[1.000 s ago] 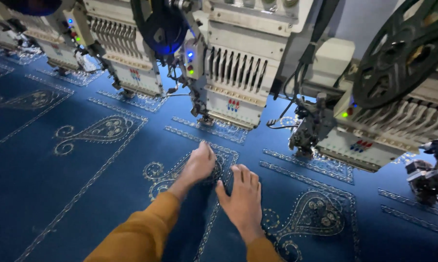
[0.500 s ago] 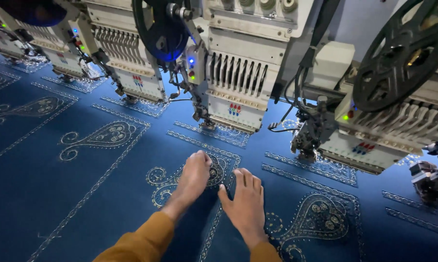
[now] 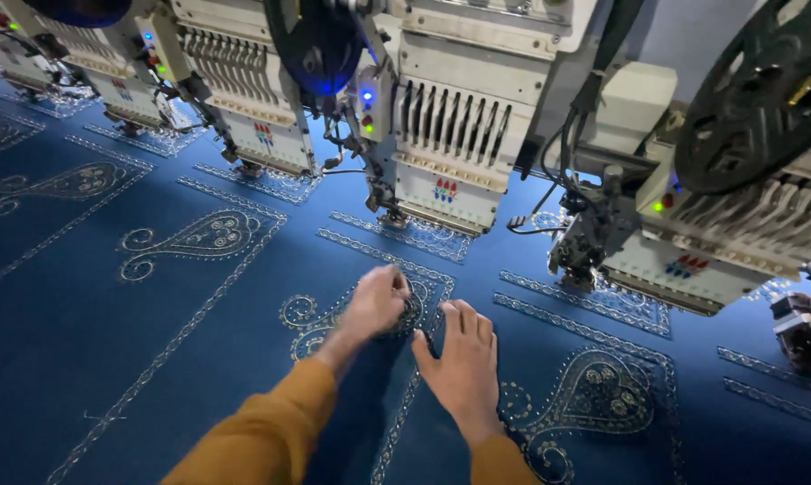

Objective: Operating and monitoring a multi-head industrial embroidery machine to ensure patterns are correctly stitched onto fabric.

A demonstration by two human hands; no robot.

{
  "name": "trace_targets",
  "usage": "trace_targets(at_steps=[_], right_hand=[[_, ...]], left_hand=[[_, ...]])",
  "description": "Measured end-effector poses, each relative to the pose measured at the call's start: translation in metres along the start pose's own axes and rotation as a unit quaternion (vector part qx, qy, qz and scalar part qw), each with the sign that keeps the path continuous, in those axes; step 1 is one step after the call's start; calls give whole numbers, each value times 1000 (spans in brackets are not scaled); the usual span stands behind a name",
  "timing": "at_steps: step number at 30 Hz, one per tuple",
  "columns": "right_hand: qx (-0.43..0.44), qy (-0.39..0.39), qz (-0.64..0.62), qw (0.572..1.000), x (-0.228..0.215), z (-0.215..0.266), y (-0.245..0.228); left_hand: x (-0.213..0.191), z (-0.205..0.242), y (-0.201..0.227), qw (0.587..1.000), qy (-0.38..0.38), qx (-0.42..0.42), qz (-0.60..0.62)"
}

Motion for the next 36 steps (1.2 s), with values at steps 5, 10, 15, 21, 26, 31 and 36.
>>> trace_targets(at_steps=[5,10,15,21,26,31,36], right_hand=[[-1,-19,-1,1000,-2,1,0],[-6,-8,1,1000,1,0,-1],[-2,-33,17,999,0,-2,-4],[18,-41,27,999,3,-4,-5],[27,-48,4,999,3,-16,-22],[-114,-93,13,989,-4,-46,-69],[-134,-294,160,933,-4,-79,-103]], left_hand=[[10,16,1,996,70,30,48],[-6,47,37,996,29,-84,4],[-21,54,-3,996,65,51,21],[-72,116,-41,978,154,120,78],[-84,139,-73,971,201,72,108],[-74,129,-104,962,236,98,98],[-78,128,-104,945,256,145,143]])
Point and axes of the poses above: each hand's wrist, its own z-axis away from the middle knuckle, its own x-axis out of the palm, y = z × x, the point moved 3 cm from there along -z, towards the middle knuckle, and after that the axes turned 11 degrees about z, right-handed, at the moved point
